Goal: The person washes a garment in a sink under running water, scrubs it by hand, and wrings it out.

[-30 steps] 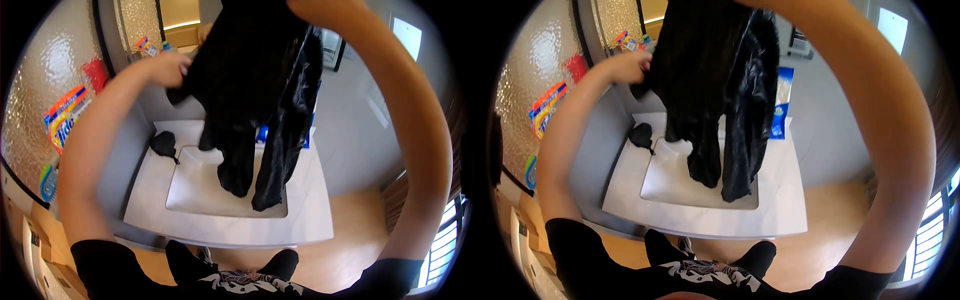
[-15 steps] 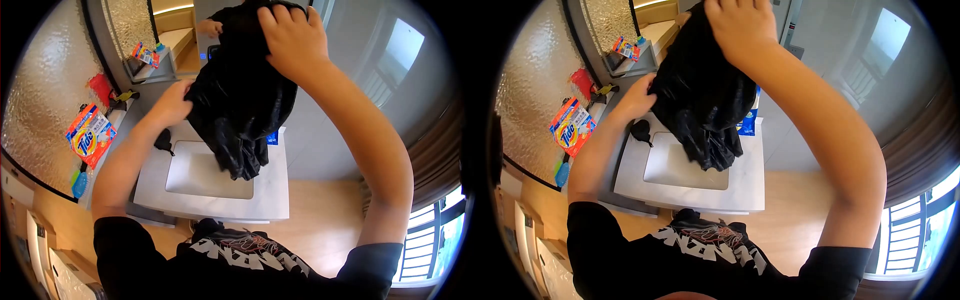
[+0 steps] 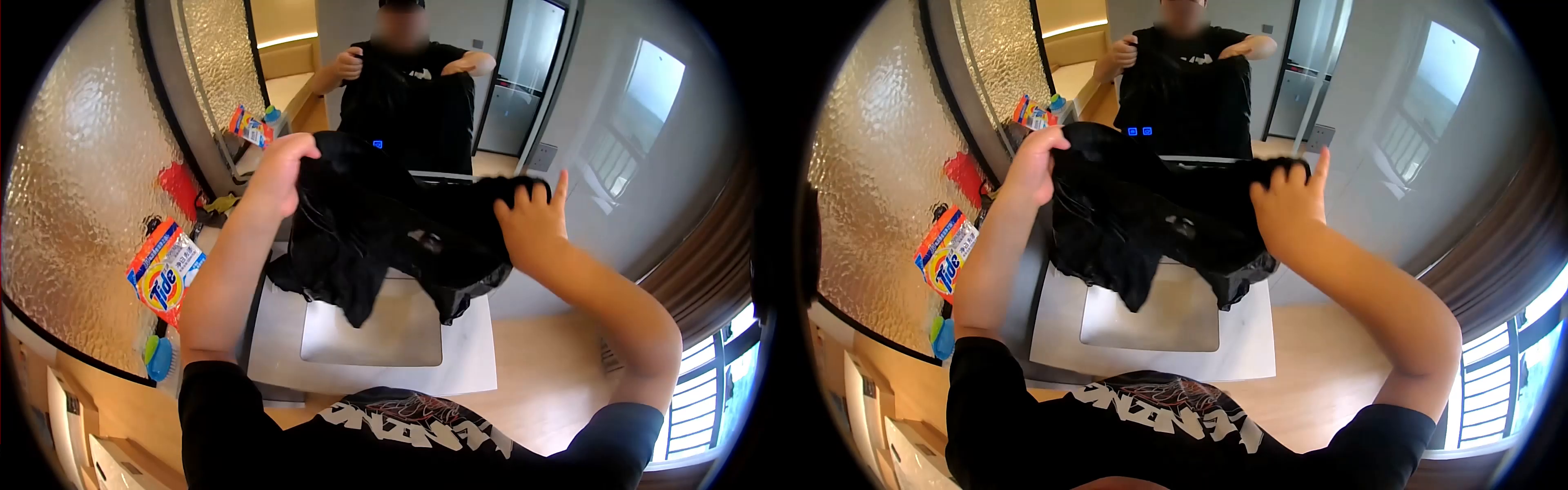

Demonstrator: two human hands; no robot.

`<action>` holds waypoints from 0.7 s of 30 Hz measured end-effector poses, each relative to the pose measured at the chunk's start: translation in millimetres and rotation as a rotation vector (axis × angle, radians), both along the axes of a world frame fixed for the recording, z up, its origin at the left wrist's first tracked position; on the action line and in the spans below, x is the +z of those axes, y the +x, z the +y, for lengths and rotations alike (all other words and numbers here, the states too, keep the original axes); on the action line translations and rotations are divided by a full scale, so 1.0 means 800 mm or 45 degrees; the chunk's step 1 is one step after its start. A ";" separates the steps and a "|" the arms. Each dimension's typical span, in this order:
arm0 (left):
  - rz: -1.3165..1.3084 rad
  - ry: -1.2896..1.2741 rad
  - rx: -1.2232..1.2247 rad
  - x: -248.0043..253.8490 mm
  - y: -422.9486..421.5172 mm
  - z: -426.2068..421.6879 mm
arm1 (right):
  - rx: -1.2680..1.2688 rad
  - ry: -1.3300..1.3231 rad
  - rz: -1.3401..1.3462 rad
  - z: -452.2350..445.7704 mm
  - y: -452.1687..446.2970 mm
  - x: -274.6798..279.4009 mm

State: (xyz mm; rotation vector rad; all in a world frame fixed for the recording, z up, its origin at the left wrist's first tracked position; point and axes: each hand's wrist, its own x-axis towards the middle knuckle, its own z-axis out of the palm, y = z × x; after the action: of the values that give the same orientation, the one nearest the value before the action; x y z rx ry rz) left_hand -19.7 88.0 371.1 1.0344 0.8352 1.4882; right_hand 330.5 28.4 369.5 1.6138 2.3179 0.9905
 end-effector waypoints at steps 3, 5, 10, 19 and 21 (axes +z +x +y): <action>0.218 0.206 0.020 -0.021 0.023 -0.003 | -0.106 -0.254 -0.045 -0.017 0.004 -0.032; 0.413 0.279 0.145 -0.023 0.044 -0.015 | -0.151 -0.380 -0.041 -0.029 0.005 -0.047; 0.423 0.262 0.048 -0.029 0.077 -0.031 | -0.256 -0.770 -0.182 -0.063 0.000 -0.053; 0.763 0.352 0.019 -0.055 0.148 -0.068 | -0.254 -1.131 -0.209 -0.067 0.022 -0.122; 0.783 0.436 0.086 -0.070 0.152 -0.067 | -0.284 -1.177 -0.252 -0.065 0.027 -0.136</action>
State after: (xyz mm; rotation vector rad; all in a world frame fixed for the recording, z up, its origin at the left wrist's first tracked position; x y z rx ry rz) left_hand 101.8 34.7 315.2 1.7880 1.0637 1.4107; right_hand 352.2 -23.5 260.9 1.2419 1.9231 -0.0197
